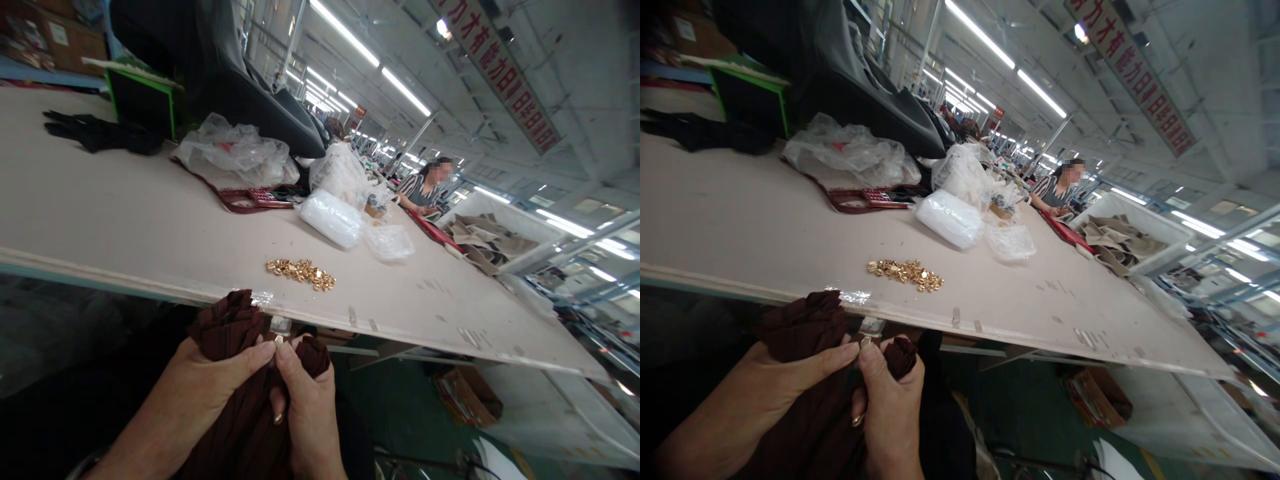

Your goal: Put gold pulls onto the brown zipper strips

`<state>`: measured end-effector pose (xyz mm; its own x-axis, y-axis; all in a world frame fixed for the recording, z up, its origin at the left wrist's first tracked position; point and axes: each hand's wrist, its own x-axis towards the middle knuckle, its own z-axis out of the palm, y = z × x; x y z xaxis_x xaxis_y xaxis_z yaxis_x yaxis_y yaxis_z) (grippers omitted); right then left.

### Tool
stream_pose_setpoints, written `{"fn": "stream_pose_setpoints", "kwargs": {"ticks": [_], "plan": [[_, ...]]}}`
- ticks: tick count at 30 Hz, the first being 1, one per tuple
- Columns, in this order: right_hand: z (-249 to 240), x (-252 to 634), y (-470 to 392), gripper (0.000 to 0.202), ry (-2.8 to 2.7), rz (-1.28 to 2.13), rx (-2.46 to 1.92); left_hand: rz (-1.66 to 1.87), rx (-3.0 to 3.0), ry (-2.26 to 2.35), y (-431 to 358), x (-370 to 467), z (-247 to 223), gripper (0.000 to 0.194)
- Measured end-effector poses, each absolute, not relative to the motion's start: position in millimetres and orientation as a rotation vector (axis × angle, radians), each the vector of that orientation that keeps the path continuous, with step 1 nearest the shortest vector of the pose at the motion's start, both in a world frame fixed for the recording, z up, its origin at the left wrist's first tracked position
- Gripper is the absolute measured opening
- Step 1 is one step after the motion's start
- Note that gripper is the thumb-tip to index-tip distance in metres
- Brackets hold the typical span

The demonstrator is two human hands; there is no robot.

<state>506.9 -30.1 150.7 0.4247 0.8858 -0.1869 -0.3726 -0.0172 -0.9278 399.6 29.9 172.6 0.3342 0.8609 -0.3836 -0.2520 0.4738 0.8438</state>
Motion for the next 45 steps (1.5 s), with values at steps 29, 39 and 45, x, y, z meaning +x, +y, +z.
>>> {"fn": "stream_pose_setpoints", "kwargs": {"ticks": [29, 39, 45], "plan": [[213, 527, 18, 0.024, -1.262, 0.089, -1.862, 0.866, 0.576, 0.951, 29, 413, 178, 0.039], [220, 530, -13, 0.023, -1.264, 0.831, -1.512, 0.857, 0.686, 1.005, 17, 407, 168, 0.032], [223, 566, -6, 0.03, -1.219, 0.406, -1.879, 0.77, 0.768, 0.922, 14, 398, 161, 0.024]]}}
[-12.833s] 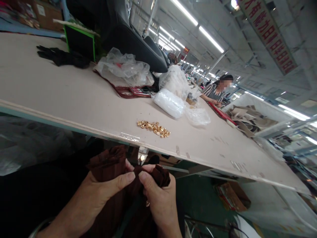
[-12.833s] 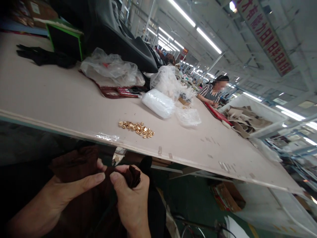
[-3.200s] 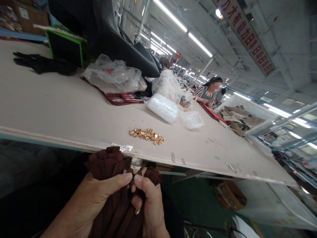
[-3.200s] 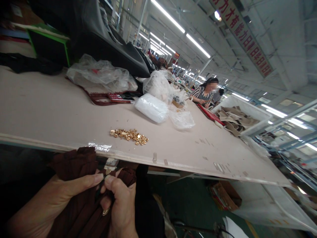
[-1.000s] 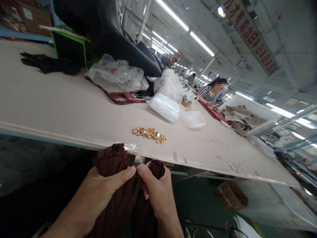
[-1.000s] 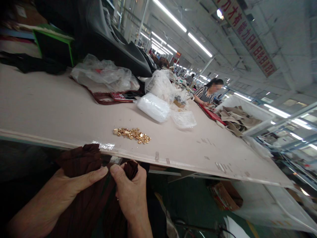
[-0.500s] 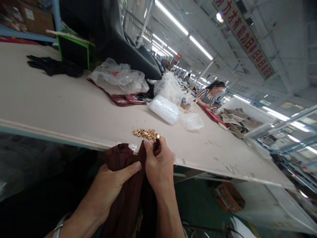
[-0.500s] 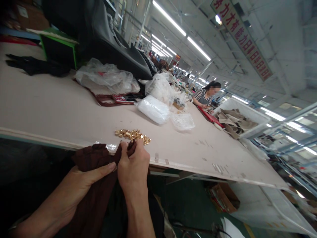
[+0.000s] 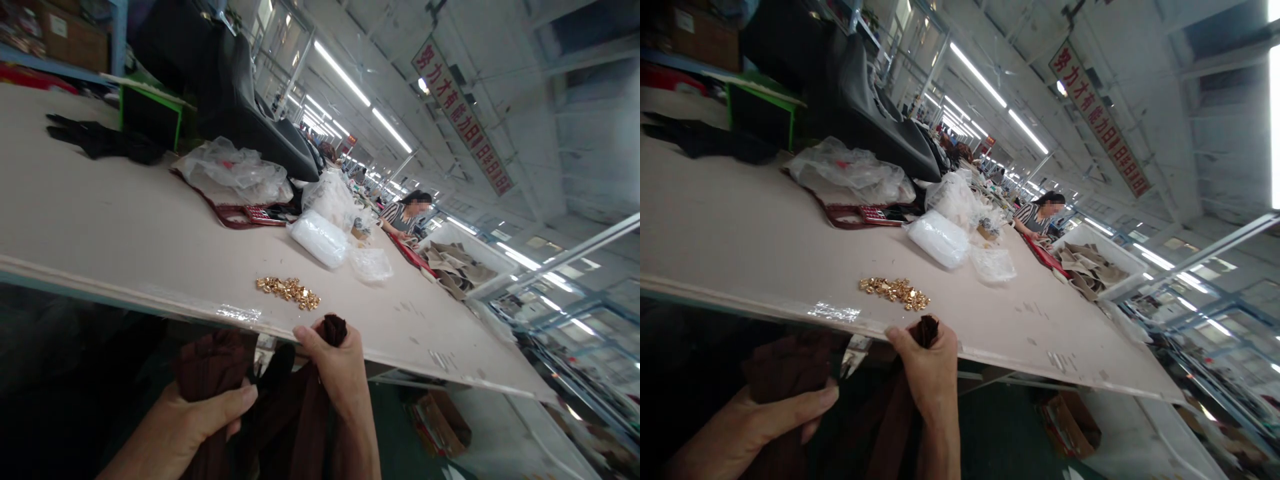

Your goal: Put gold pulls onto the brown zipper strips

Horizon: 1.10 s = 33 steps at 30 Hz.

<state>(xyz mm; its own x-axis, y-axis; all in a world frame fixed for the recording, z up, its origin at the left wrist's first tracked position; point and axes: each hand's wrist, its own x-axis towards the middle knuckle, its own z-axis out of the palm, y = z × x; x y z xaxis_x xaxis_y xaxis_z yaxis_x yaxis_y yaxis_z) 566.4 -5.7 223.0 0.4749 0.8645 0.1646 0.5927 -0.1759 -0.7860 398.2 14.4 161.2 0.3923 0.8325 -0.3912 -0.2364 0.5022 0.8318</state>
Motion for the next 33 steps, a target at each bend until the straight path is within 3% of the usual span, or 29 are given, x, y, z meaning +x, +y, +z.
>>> {"fn": "stream_pose_setpoints", "kwargs": {"ticks": [7, 12, 18, 21, 26, 33], "plan": [[227, 573, 31, 0.017, -1.368, 0.065, -2.105, 0.713, 0.733, 0.896, 16, 393, 166, 0.027], [226, 574, 41, 0.025, -1.44, -0.004, -2.166, 0.688, 0.63, 0.912, 15, 392, 170, 0.026], [226, 571, 27, 0.014, -1.455, -0.042, -2.102, 0.646, 0.532, 0.883, 12, 391, 167, 0.026], [223, 558, 1, 0.017, -1.446, 0.093, -1.984, 0.602, 0.443, 0.812, 6, 393, 160, 0.025], [204, 524, -46, 0.022, -1.191, 0.591, -1.683, 0.537, 0.218, 0.707, -3, 398, 158, 0.027], [182, 496, -56, 0.027, -0.96, 0.667, -1.544, 0.529, 0.029, 0.702, -3, 399, 171, 0.026]]}}
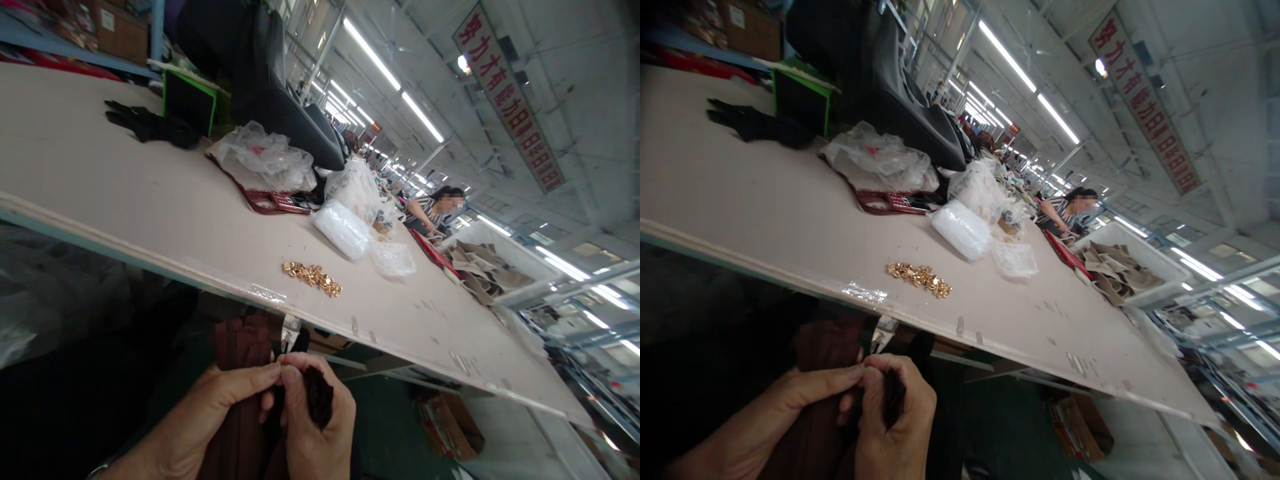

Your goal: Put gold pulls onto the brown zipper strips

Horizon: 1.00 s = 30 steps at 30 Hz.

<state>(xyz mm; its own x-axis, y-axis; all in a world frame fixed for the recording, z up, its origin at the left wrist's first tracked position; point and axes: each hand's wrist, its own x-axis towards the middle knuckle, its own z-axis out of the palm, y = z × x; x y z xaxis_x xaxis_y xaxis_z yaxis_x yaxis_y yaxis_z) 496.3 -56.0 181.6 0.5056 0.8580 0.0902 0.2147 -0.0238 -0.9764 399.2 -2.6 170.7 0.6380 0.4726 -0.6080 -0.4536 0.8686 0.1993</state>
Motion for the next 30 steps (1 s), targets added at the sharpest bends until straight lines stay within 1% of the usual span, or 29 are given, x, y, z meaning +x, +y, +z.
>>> {"fn": "stream_pose_setpoints", "kwargs": {"ticks": [7, 12, 14, 16, 20, 24, 26, 30], "plan": [[177, 499, -55, 0.017, -1.096, 0.518, -1.533, 0.612, 0.121, 0.729, 0, 401, 167, 0.027], [172, 506, -53, 0.018, -1.114, 0.633, -1.578, 0.674, 0.202, 0.687, 2, 401, 165, 0.019], [170, 508, -52, 0.019, -1.132, 0.639, -1.579, 0.68, 0.256, 0.714, 4, 401, 164, 0.02], [170, 508, -51, 0.019, -1.166, 0.601, -1.574, 0.692, 0.306, 0.76, 6, 403, 164, 0.023], [167, 508, -46, 0.019, -1.262, 0.466, -1.603, 0.696, 0.32, 0.797, 9, 406, 166, 0.019], [167, 510, -37, 0.019, -1.195, 0.411, -1.587, 0.693, 0.334, 0.801, 8, 404, 166, 0.022], [169, 513, -36, 0.019, -1.074, 0.457, -1.559, 0.689, 0.38, 0.796, 6, 401, 165, 0.023], [175, 522, -41, 0.019, -0.924, 0.738, -1.487, 0.681, 0.514, 0.761, 1, 397, 162, 0.016]]}}
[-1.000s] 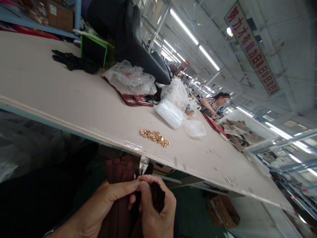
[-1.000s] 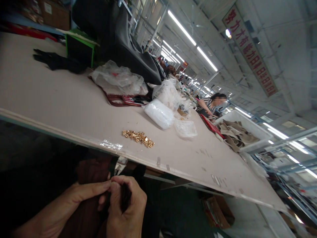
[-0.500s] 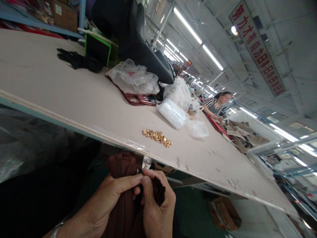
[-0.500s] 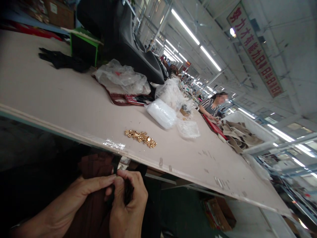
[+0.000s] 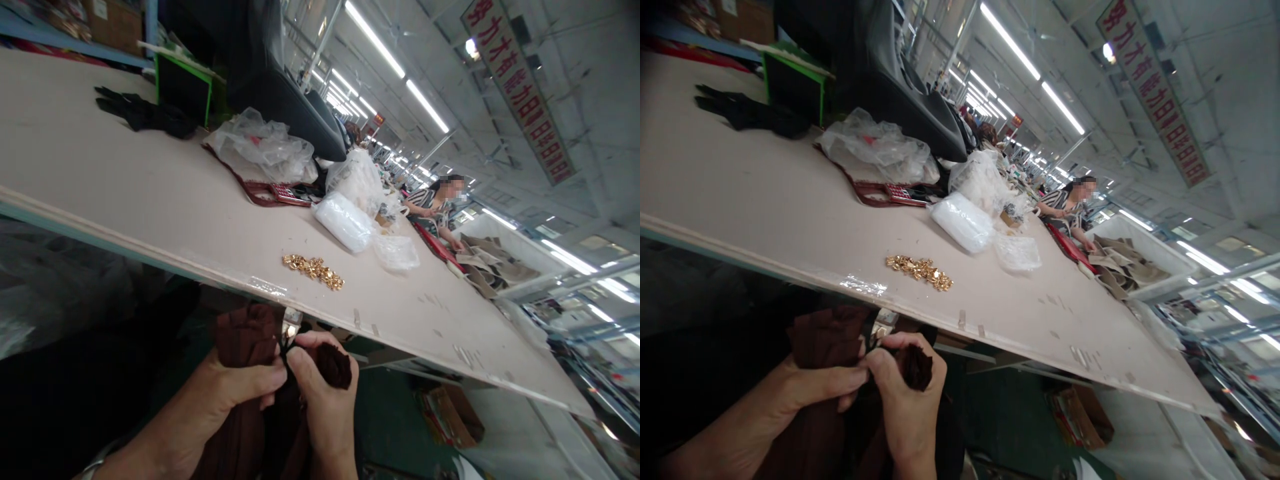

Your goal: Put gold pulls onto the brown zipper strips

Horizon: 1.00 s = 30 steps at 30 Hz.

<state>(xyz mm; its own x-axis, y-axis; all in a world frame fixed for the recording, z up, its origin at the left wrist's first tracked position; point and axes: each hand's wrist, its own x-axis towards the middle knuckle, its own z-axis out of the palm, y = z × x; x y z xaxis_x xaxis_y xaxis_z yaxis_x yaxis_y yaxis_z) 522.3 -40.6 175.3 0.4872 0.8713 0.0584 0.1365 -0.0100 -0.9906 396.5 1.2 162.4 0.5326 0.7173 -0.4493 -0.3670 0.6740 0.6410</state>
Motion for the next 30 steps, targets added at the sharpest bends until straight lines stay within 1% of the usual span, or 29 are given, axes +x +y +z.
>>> {"fn": "stream_pose_setpoints", "kwargs": {"ticks": [5, 8, 14, 18, 22, 26, 28, 30], "plan": [[178, 517, -47, 0.022, -0.868, 0.983, -1.45, 0.675, 0.697, 0.738, -1, 395, 166, 0.007], [180, 512, -47, 0.022, -0.824, 1.086, -1.386, 0.671, 0.697, 0.731, -2, 395, 171, 0.013], [176, 525, -49, 0.022, -0.861, 0.937, -1.36, 0.742, 0.536, 0.736, 1, 394, 171, 0.022], [169, 529, -53, 0.019, -0.834, 0.911, -1.437, 0.761, 0.495, 0.829, 2, 393, 162, 0.028], [168, 523, -57, 0.013, -0.928, 0.849, -1.474, 0.83, 0.451, 0.901, 1, 393, 158, 0.033], [167, 519, -63, 0.005, -1.241, 0.593, -1.412, 0.786, 0.385, 0.858, 2, 392, 159, 0.032], [166, 519, -65, 0.012, -1.459, 0.432, -1.307, 0.758, 0.358, 0.879, 3, 391, 160, 0.035], [164, 518, -65, 0.019, -1.535, 0.341, -1.251, 0.738, 0.335, 0.908, 3, 390, 162, 0.038]]}}
